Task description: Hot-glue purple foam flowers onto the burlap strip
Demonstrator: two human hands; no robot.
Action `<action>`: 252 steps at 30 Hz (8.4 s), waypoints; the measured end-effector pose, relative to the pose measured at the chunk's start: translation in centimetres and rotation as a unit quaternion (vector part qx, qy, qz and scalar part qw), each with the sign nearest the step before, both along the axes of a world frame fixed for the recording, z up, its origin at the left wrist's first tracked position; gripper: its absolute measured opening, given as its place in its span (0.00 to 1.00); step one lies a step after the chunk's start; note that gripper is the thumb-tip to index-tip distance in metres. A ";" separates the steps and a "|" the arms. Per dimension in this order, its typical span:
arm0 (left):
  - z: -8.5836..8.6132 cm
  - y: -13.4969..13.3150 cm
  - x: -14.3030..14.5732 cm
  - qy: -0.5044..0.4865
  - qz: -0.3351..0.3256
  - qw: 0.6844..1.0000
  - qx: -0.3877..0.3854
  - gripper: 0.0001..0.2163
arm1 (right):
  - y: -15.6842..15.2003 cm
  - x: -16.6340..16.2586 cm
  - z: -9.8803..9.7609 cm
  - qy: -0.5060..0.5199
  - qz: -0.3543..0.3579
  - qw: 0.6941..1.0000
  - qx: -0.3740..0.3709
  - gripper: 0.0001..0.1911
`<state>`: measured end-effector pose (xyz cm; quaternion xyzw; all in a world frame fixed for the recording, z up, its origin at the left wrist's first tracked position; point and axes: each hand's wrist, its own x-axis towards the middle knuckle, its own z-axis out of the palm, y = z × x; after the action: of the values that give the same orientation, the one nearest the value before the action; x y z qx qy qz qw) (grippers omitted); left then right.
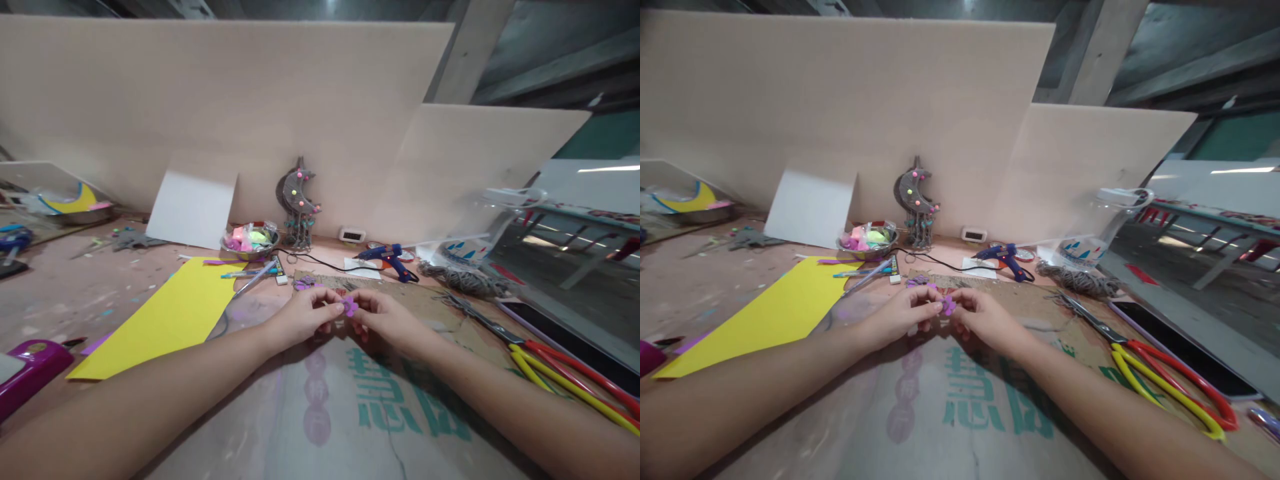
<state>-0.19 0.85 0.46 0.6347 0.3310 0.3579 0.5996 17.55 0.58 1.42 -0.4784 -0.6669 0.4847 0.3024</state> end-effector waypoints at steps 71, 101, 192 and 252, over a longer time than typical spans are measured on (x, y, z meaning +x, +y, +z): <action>-0.1 0.2 0.2 0.050 0.101 0.990 0.078 0.09 | -0.7 -0.4 -0.2 -0.099 -0.123 0.967 0.199 0.15; 0.0 0.2 0.1 0.038 0.099 0.990 0.097 0.09 | -0.2 1.0 -0.4 -0.186 -0.080 0.912 0.358 0.15; -0.3 0.6 0.1 0.009 0.095 0.993 0.071 0.08 | 0.3 0.6 -0.8 -0.223 -0.045 0.898 0.376 0.10; 0.2 -0.1 -0.1 0.065 0.107 0.978 0.166 0.08 | -0.5 -0.2 -0.3 -0.111 -0.103 0.966 0.208 0.14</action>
<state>-0.24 0.76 0.62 0.7087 0.3709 0.4277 0.4210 17.40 0.12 1.11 -0.5222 -0.7294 0.2452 0.3678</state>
